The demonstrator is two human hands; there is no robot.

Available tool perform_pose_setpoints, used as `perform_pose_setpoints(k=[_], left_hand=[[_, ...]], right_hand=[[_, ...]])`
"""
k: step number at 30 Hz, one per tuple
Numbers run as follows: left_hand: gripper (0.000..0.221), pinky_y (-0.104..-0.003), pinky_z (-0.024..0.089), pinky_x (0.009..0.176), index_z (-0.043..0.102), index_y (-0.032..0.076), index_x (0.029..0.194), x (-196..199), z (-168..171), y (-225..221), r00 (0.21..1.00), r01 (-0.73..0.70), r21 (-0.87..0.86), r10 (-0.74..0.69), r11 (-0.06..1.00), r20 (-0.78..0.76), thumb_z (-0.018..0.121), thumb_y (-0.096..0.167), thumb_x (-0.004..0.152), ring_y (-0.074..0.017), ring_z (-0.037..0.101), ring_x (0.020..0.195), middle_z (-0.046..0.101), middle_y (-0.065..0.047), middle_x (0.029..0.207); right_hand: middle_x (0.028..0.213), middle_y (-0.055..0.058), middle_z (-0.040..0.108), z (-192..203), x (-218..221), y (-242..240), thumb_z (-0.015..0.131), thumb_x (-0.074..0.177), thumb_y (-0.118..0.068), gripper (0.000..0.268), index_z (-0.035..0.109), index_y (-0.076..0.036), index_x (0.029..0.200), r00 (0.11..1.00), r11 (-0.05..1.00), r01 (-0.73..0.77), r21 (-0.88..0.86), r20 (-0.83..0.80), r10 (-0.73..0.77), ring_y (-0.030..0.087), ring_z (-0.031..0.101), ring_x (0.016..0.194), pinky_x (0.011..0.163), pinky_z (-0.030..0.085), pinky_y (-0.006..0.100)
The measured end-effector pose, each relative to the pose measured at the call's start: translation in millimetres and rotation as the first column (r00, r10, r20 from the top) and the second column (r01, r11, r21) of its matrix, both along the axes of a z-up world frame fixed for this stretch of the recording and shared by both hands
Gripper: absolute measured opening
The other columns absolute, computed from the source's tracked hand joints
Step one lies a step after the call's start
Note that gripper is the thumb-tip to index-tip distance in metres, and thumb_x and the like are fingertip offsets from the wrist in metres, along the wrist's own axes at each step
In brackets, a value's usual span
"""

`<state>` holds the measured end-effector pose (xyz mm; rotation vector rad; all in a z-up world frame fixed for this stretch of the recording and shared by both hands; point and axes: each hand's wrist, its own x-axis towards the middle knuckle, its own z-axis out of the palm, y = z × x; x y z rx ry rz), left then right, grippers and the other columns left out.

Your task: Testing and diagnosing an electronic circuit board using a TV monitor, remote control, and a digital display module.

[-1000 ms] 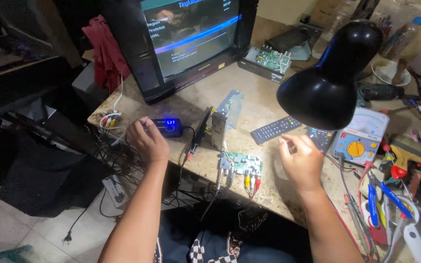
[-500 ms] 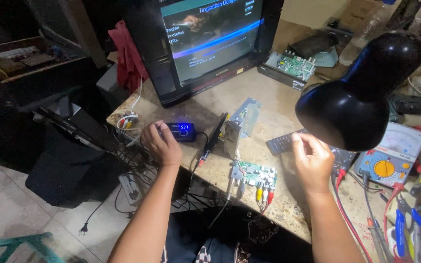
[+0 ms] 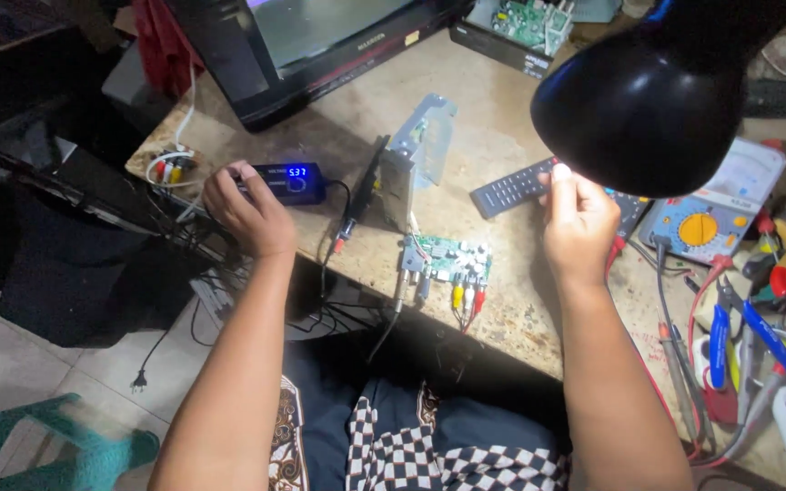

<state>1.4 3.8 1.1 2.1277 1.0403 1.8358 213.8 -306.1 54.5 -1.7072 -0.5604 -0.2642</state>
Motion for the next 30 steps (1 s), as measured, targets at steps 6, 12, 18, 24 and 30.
perform_pose_setpoints(k=[6,12,18,24,30], left_hand=[[0.017,-0.044,0.047,0.086,0.060,0.006,0.104,0,-2,4,1.000,0.010,0.028,-0.011,1.000,0.022,0.053,0.021,0.109,-0.0383,0.060,0.087,0.053,-0.013,0.093],[0.019,-0.045,0.047,0.087,0.060,0.005,0.106,2,-2,4,1.000,-0.008,0.025,0.008,1.000,0.028,0.052,0.023,0.110,-0.0394,0.061,0.090,0.055,-0.013,0.095],[0.020,-0.047,0.047,0.088,0.059,0.005,0.106,3,-2,4,0.999,-0.035,0.012,0.034,0.999,0.025,0.052,0.024,0.109,-0.0393,0.061,0.090,0.055,-0.013,0.095],[0.019,-0.045,0.046,0.087,0.059,0.008,0.105,2,4,1,1.000,-0.018,-0.006,0.018,1.000,0.022,0.050,0.025,0.108,-0.0361,0.060,0.090,0.054,-0.010,0.094],[0.018,-0.045,0.045,0.089,0.059,0.008,0.104,1,3,2,1.000,-0.012,-0.006,0.012,1.000,0.014,0.051,0.024,0.108,-0.0357,0.060,0.092,0.053,-0.010,0.095]], right_hand=[[0.063,0.006,0.063,4,-2,0,0.059,0.110,-0.009,0.027,0.079,-0.003,0.094,0.999,1.000,-0.031,0.003,-0.005,0.031,0.011,0.051,0.048,0.049,0.045,0.025],[0.063,0.008,0.063,8,-1,1,0.058,0.108,-0.005,0.026,0.079,0.000,0.094,0.999,0.999,-0.031,0.045,0.010,0.030,0.012,0.051,0.049,0.051,0.045,0.026],[0.063,0.008,0.062,10,-3,4,0.057,0.111,-0.004,0.027,0.079,0.000,0.096,0.999,0.998,-0.048,0.034,0.020,0.047,0.012,0.050,0.048,0.053,0.045,0.025],[0.065,0.009,0.061,11,-6,5,0.057,0.113,-0.005,0.028,0.078,0.001,0.096,0.998,0.998,-0.056,0.007,0.038,0.055,0.013,0.049,0.051,0.056,0.043,0.027],[0.064,0.010,0.061,6,-4,4,0.060,0.113,-0.006,0.028,0.079,0.001,0.094,0.995,0.997,-0.074,-0.021,0.062,0.075,0.014,0.051,0.051,0.056,0.045,0.029]])
